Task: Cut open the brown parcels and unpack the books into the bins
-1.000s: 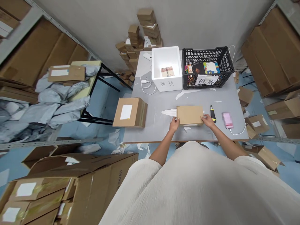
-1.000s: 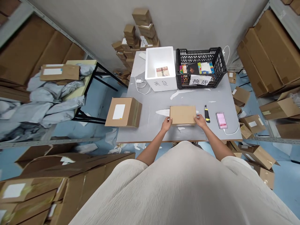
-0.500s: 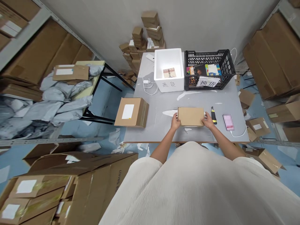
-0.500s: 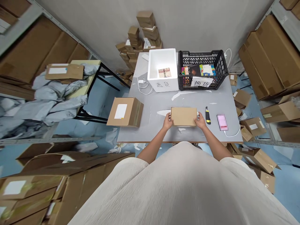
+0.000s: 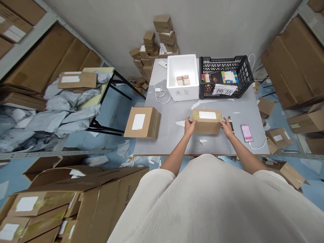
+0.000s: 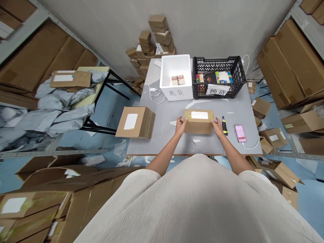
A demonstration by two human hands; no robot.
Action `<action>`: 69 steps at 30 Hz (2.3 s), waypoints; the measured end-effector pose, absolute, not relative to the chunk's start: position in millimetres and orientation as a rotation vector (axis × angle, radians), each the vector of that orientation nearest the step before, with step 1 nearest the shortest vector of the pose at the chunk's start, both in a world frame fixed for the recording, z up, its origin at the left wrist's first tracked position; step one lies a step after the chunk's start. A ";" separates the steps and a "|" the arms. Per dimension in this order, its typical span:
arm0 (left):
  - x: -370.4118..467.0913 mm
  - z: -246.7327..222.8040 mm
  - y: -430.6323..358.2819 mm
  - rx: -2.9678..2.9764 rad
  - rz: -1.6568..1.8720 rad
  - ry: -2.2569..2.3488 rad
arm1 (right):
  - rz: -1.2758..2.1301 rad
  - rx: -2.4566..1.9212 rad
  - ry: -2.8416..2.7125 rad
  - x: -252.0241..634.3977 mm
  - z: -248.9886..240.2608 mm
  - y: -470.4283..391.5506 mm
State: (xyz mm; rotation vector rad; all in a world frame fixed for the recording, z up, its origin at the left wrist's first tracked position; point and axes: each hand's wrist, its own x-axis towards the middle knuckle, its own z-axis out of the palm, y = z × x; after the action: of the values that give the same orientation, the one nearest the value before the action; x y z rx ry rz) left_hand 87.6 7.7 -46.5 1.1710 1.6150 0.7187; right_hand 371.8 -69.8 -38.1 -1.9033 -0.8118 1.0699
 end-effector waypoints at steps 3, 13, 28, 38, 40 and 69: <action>83.7 -51.0 0.4 1.170 0.571 1.702 | 1.052 -2.058 -0.783 368.4 -40.6 -72.8; 86.6 -57.0 -11.0 1.287 0.639 1.710 | 0.957 -2.061 -0.836 371.0 -55.8 -70.9; 91.5 -54.8 -8.1 1.325 0.706 1.560 | 1.052 -1.931 -0.839 364.0 -43.3 -52.1; 96.5 -48.5 -8.3 1.347 0.701 1.517 | 0.880 -1.990 -0.897 364.8 -21.5 -63.2; 99.9 -45.7 -3.9 1.327 0.693 1.516 | 0.739 -1.960 -0.970 365.1 -7.8 -61.4; 65.8 -5.5 -5.5 1.585 1.035 1.463 | 0.837 -1.749 -1.397 290.2 17.4 -46.8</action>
State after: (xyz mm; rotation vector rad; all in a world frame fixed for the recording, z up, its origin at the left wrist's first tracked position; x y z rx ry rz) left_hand 65.8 -5.5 -5.5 1.5851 1.4635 1.0350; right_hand 290.2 -46.8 17.4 -1.7488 -1.3967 0.8374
